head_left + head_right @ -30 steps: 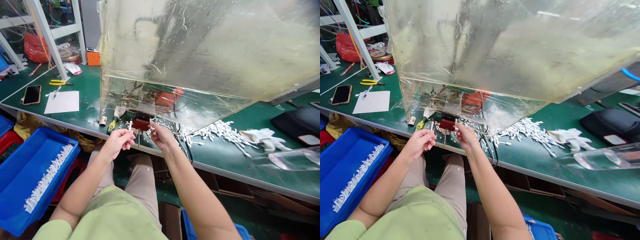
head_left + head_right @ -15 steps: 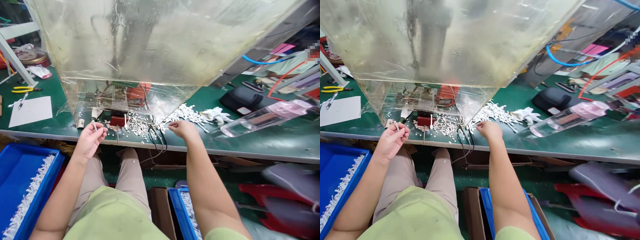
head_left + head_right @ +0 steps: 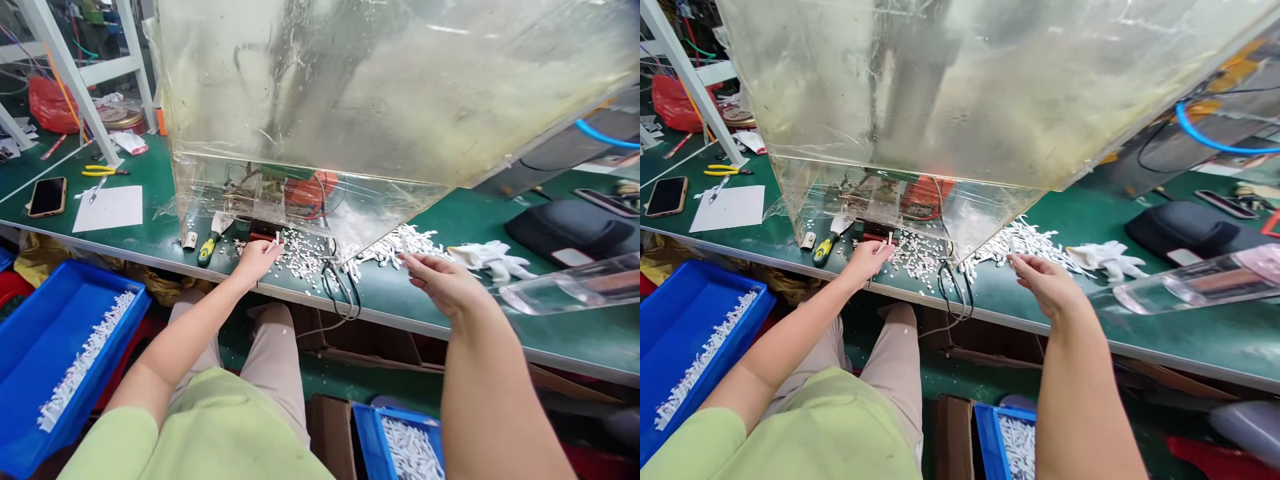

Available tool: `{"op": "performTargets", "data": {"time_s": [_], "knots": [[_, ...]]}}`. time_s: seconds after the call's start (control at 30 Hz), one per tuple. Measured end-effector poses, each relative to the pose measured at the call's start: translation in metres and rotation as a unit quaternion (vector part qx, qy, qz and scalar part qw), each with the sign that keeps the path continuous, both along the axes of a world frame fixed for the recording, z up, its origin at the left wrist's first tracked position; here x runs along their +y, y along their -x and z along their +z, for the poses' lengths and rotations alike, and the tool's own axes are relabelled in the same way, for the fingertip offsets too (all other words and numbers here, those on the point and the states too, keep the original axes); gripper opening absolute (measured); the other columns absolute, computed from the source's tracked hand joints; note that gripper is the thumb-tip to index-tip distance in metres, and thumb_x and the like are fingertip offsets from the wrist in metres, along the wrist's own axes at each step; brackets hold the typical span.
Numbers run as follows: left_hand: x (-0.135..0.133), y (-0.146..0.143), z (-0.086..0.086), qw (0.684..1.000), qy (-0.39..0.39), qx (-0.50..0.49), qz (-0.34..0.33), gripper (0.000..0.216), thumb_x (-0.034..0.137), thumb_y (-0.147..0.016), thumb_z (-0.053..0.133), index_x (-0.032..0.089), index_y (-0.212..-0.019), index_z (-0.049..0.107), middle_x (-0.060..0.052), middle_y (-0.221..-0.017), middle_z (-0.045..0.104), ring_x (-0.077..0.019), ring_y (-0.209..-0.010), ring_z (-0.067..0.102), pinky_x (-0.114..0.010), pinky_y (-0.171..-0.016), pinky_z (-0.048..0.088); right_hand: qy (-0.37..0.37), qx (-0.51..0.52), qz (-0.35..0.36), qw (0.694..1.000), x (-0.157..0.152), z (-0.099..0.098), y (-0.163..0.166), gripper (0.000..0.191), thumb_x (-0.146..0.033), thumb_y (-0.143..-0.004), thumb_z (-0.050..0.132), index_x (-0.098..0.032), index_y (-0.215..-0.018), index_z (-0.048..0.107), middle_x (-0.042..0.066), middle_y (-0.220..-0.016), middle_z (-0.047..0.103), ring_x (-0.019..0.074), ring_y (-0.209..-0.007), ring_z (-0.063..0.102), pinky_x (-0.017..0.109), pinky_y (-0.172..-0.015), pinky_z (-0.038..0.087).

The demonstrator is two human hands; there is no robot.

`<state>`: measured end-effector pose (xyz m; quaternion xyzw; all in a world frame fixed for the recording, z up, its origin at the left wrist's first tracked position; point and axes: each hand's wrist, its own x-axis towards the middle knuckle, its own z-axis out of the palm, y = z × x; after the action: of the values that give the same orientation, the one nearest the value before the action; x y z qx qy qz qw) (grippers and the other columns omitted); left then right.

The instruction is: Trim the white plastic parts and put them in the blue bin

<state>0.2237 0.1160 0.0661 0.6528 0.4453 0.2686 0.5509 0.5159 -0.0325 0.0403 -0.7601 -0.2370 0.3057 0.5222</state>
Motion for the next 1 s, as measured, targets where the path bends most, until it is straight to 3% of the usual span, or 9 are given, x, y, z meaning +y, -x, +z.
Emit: {"op": "performTargets", "data": {"time_s": [0.13, 0.27, 0.4, 0.53, 0.73, 1.0], "knots": [[-0.006, 0.003, 0.015, 0.996, 0.060, -0.064, -0.001, 0.017, 0.023, -0.076, 0.057, 0.014, -0.062, 0.054, 0.002, -0.055, 0.055, -0.0030, -0.037, 0.033, -0.020, -0.039, 0.023, -0.116, 0.029, -0.023, 0.993, 0.000, 0.022, 0.033, 0.032, -0.051, -0.050, 0.081, -0.028, -0.067, 0.066, 0.007, -0.070, 0.057, 0.0159, -0.052, 0.043, 0.033, -0.047, 0.036], [-0.024, 0.026, 0.030, 0.980, 0.122, -0.130, -0.090, 0.020, 0.027, -0.071, 0.066, 0.013, -0.064, 0.054, 0.001, -0.054, 0.057, -0.0018, -0.035, 0.036, -0.018, -0.038, 0.023, -0.157, 0.045, 0.046, 0.985, 0.007, 0.028, 0.088, 0.039, -0.060, -0.052, 0.078, -0.025, -0.067, 0.068, 0.004, -0.060, 0.054, 0.0142, -0.049, 0.044, 0.031, -0.043, 0.037], [-0.034, 0.046, 0.034, 0.953, 0.198, -0.225, -0.029, 0.018, 0.028, -0.073, 0.064, 0.014, -0.079, 0.053, 0.001, -0.061, 0.060, -0.0046, -0.040, 0.048, -0.016, -0.040, 0.031, -0.128, 0.102, 0.129, 0.978, 0.034, 0.023, 0.145, 0.045, -0.061, -0.051, 0.078, -0.019, -0.067, 0.068, 0.002, -0.058, 0.056, 0.0097, -0.046, 0.045, 0.024, -0.041, 0.037], [-0.033, 0.058, 0.036, 0.930, 0.242, -0.277, 0.004, 0.027, 0.021, -0.070, 0.067, 0.016, -0.090, 0.050, -0.002, -0.072, 0.065, -0.0124, -0.062, 0.064, -0.021, -0.055, 0.046, -0.133, 0.184, 0.160, 0.961, 0.070, 0.019, 0.185, 0.044, -0.057, -0.052, 0.079, -0.016, -0.066, 0.067, -0.001, -0.054, 0.055, 0.0060, -0.045, 0.045, 0.017, -0.037, 0.033], [-0.029, 0.071, 0.034, 0.916, 0.250, -0.313, 0.024, 0.033, 0.023, -0.065, 0.074, 0.016, -0.086, 0.050, 0.000, -0.068, 0.061, -0.0059, -0.056, 0.053, -0.015, -0.048, 0.034, -0.121, 0.319, 0.133, 0.930, 0.105, 0.013, 0.204, 0.037, -0.043, -0.052, 0.083, -0.015, -0.067, 0.064, -0.004, -0.054, 0.051, 0.0008, -0.039, 0.038, 0.011, -0.032, 0.025], [-0.028, 0.075, 0.030, 0.911, 0.252, -0.326, 0.021, 0.034, 0.025, -0.064, 0.074, 0.016, -0.086, 0.050, 0.000, -0.067, 0.060, -0.0045, -0.054, 0.048, -0.015, -0.048, 0.029, -0.090, 0.378, 0.111, 0.915, 0.113, 0.012, 0.206, 0.026, -0.035, -0.067, 0.076, -0.016, -0.068, 0.059, -0.007, -0.050, 0.043, 0.0000, -0.035, 0.032, 0.009, -0.027, 0.021]]}}
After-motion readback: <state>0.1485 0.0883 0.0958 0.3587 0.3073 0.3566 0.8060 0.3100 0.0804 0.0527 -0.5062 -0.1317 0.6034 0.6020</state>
